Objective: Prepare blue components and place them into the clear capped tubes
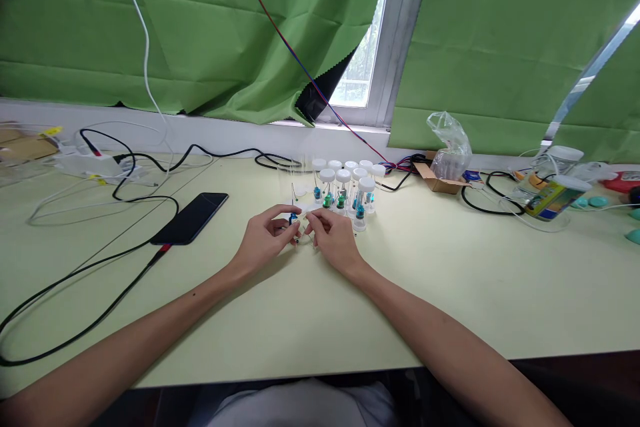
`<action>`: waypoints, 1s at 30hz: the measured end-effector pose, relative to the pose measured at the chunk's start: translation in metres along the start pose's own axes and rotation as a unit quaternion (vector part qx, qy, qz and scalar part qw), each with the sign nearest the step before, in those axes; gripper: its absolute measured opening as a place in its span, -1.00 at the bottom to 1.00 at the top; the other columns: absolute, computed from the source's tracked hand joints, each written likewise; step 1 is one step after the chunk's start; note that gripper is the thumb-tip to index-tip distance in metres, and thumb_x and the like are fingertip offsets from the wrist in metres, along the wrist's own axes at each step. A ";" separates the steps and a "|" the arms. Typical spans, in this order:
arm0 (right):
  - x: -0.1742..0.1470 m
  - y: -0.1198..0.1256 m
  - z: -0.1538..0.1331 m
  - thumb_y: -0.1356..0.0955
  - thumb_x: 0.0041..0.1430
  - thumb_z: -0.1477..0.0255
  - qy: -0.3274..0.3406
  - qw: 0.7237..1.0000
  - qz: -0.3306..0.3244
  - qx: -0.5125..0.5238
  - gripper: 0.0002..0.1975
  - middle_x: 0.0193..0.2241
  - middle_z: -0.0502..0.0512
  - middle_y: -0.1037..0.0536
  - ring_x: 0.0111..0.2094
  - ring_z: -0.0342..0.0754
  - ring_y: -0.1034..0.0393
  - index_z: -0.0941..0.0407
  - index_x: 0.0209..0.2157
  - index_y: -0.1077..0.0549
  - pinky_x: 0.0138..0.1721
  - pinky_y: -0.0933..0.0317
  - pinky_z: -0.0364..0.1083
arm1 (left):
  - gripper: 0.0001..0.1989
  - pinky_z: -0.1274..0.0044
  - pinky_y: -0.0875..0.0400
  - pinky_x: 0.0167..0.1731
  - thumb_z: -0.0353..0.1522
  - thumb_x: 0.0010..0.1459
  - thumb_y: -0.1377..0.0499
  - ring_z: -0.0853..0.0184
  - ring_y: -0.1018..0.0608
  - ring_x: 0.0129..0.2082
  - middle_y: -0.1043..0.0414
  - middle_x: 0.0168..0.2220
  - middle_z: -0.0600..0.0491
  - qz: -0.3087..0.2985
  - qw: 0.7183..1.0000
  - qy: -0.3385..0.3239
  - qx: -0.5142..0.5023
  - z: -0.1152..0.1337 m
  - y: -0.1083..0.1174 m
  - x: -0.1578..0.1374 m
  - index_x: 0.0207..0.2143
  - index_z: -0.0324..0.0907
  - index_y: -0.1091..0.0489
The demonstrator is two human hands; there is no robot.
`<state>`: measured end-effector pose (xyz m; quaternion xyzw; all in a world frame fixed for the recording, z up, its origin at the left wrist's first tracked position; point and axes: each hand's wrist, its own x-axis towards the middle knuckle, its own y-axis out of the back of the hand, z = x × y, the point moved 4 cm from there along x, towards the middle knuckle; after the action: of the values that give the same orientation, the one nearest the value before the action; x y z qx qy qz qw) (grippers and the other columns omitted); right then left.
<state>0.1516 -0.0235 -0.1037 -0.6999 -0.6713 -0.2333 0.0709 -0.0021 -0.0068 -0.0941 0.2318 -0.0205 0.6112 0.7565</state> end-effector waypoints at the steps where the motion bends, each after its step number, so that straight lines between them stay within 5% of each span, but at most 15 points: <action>1: 0.000 0.000 0.000 -0.29 0.27 0.24 0.001 1.000 0.001 -0.002 -0.73 -0.50 0.03 -0.52 -0.62 -0.17 -0.29 0.13 -0.32 -0.50 -0.53 -0.23 -0.15 | -0.69 0.54 -0.38 -0.47 -0.25 0.09 -0.22 0.34 -0.52 -0.57 -0.42 -0.56 0.11 0.001 1.000 -0.002 0.001 0.000 0.000 0.000 -0.12 -0.20 -0.44; 11: 0.000 0.000 0.000 -0.27 0.28 0.28 0.011 0.999 -0.006 -0.029 -0.75 -0.52 0.00 -0.48 -0.61 -0.17 -0.29 0.13 -0.32 -0.49 -0.52 -0.20 -0.15 | -0.71 0.53 -0.39 -0.45 -0.27 0.09 -0.20 0.34 -0.52 -0.55 -0.43 -0.52 0.08 -0.001 1.000 -0.011 0.013 -0.002 0.000 0.000 -0.13 -0.19 -0.44; 21: 0.008 0.006 0.009 -0.26 0.25 0.43 0.031 0.973 0.003 -0.227 -0.73 -0.61 -0.01 -0.45 -0.54 -0.14 -0.26 0.14 -0.51 -0.46 -0.43 -0.09 -0.15 | -0.71 0.53 -0.40 -0.44 -0.28 0.08 -0.20 0.34 -0.54 -0.54 -0.37 -0.53 0.12 -0.036 0.999 -0.007 0.017 -0.009 -0.005 0.002 -0.14 -0.17 -0.43; 30: 0.008 0.005 0.015 -0.28 0.24 0.49 0.011 0.948 -0.038 -0.315 -0.80 -0.53 0.03 -0.52 -0.50 -0.12 -0.29 0.16 -0.39 -0.52 -0.41 -0.06 -0.14 | -0.71 0.53 -0.40 -0.47 -0.28 0.06 -0.20 0.38 -0.46 -0.57 -0.38 -0.54 0.11 -0.038 0.998 0.002 0.046 -0.012 -0.006 0.003 -0.16 -0.19 -0.45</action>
<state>0.1594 -0.0101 -0.1123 -0.6577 -0.5888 -0.4436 -0.1547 0.0017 -0.0006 -0.1058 0.2655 0.0175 0.5828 0.7678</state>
